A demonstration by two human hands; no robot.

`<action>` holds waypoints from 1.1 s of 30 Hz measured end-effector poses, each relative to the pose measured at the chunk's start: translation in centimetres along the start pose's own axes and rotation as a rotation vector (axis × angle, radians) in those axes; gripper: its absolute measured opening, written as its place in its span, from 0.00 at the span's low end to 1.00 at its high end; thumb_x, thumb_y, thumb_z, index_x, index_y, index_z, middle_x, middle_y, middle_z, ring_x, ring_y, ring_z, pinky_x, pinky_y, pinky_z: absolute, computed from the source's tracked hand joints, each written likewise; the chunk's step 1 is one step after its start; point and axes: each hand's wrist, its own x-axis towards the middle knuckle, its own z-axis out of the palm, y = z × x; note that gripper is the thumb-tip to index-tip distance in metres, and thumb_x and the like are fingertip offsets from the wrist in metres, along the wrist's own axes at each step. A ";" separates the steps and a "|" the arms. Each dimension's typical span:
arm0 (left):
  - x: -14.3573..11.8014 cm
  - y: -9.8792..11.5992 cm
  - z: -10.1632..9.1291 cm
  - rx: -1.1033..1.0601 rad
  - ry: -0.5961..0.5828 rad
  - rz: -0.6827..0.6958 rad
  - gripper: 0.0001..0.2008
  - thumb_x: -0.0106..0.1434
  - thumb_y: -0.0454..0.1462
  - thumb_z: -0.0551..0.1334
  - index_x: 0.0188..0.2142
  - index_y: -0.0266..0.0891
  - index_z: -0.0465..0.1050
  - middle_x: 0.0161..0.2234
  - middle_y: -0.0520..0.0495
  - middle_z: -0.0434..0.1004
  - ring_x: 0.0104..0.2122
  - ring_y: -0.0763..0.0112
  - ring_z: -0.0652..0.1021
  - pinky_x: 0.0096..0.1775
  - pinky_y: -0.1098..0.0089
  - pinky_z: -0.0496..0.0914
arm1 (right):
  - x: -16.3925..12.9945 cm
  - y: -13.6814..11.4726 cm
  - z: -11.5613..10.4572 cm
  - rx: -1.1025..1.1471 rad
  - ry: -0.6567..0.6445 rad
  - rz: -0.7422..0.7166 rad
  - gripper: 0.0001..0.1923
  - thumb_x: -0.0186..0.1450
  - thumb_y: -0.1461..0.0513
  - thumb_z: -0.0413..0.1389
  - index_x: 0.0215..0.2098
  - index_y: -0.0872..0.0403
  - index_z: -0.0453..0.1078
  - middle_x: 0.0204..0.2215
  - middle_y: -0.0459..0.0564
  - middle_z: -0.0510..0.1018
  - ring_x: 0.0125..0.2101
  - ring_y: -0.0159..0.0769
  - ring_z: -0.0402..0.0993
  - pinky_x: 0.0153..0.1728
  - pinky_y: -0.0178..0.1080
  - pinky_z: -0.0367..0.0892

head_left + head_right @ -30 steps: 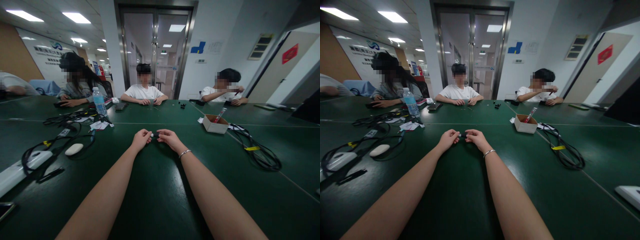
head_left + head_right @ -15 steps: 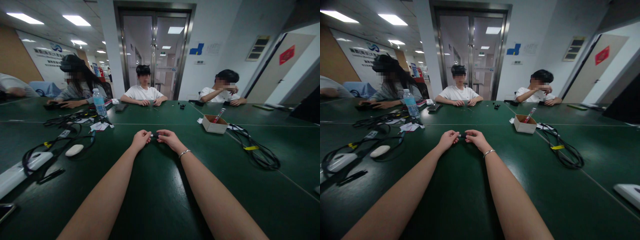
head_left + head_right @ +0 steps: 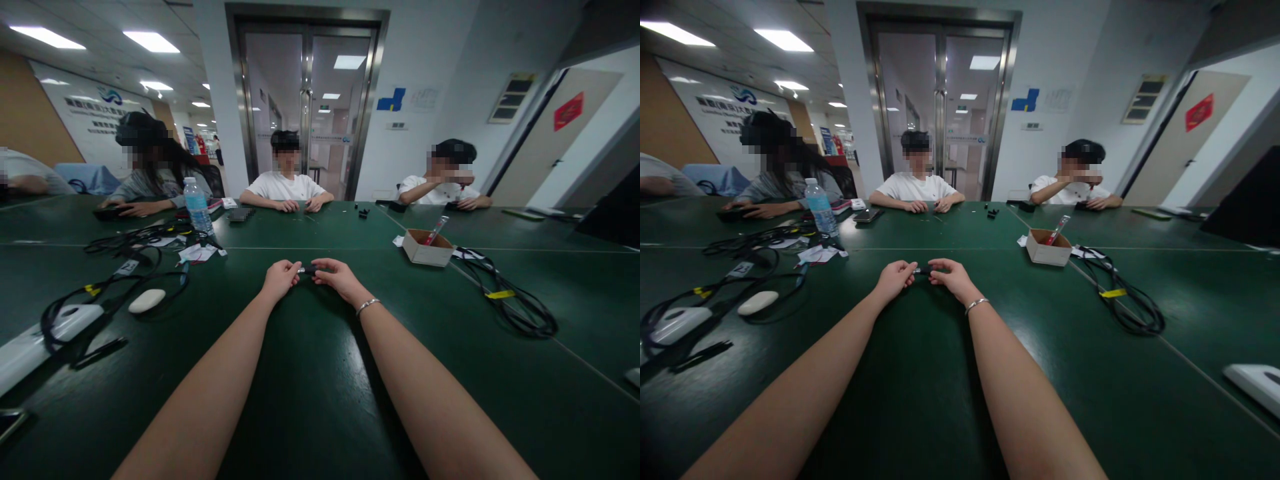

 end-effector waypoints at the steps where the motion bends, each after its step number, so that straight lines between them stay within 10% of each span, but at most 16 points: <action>1: 0.0 -0.1 0.0 0.009 0.004 0.000 0.14 0.59 0.45 0.58 0.27 0.36 0.68 0.20 0.50 0.72 0.19 0.76 0.70 0.22 0.75 0.63 | 0.0 0.0 0.0 -0.004 0.000 -0.005 0.15 0.56 0.74 0.58 0.40 0.56 0.73 0.35 0.47 0.73 0.26 0.26 0.74 0.28 0.28 0.73; 33: 0.2 -1.0 0.3 -0.143 -0.087 0.098 0.08 0.60 0.38 0.60 0.35 0.34 0.69 0.25 0.48 0.74 0.25 0.74 0.74 0.29 0.74 0.69 | 0.1 -0.1 0.3 0.049 0.053 0.033 0.08 0.59 0.73 0.57 0.36 0.59 0.72 0.27 0.48 0.76 0.22 0.26 0.74 0.24 0.27 0.74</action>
